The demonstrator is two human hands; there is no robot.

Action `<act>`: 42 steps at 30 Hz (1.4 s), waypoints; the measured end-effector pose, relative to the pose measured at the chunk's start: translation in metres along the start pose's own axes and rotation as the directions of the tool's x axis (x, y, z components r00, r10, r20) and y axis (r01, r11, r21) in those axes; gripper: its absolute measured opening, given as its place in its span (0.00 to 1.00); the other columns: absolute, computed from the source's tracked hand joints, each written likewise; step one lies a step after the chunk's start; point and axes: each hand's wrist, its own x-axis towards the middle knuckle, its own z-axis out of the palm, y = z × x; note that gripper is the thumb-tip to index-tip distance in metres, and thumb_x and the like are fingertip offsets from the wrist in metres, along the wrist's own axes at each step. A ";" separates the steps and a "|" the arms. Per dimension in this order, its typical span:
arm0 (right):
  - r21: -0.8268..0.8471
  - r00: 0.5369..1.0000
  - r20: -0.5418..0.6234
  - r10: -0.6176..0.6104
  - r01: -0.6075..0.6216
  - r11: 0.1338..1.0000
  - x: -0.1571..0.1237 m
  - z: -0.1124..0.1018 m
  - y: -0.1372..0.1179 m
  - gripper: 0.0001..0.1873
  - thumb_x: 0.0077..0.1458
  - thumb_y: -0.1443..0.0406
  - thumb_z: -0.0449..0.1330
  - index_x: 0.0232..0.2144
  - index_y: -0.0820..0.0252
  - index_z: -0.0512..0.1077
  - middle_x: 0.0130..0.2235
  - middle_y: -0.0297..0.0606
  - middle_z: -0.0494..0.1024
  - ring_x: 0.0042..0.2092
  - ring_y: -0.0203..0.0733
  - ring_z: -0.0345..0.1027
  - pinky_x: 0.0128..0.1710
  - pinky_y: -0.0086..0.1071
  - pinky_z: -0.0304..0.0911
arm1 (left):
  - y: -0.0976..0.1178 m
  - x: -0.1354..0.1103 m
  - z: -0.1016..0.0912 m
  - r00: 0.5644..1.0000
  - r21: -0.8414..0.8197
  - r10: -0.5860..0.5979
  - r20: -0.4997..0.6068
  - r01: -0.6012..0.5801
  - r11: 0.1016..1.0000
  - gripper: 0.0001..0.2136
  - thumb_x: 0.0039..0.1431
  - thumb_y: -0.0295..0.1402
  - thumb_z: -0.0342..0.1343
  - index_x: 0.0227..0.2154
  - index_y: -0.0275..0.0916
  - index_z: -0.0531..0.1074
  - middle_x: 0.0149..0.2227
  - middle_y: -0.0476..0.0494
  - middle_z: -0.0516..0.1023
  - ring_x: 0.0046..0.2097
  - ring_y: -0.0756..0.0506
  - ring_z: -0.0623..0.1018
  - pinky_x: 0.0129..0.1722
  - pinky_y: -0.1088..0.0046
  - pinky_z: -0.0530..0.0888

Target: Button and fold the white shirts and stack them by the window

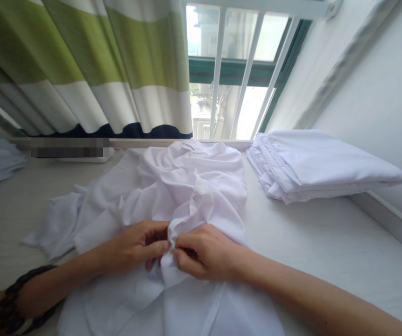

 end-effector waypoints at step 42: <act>-0.280 0.896 -0.436 0.086 -0.226 0.933 0.004 -0.058 0.003 0.11 0.58 0.60 0.56 0.41 0.59 0.67 0.41 0.41 0.70 0.41 0.39 0.66 0.41 0.33 0.65 | 0.026 -0.007 -0.012 0.993 0.068 -0.112 -0.029 0.114 0.991 0.11 0.62 0.40 0.47 0.31 0.38 0.68 0.27 0.50 0.73 0.24 0.50 0.74 0.26 0.76 0.70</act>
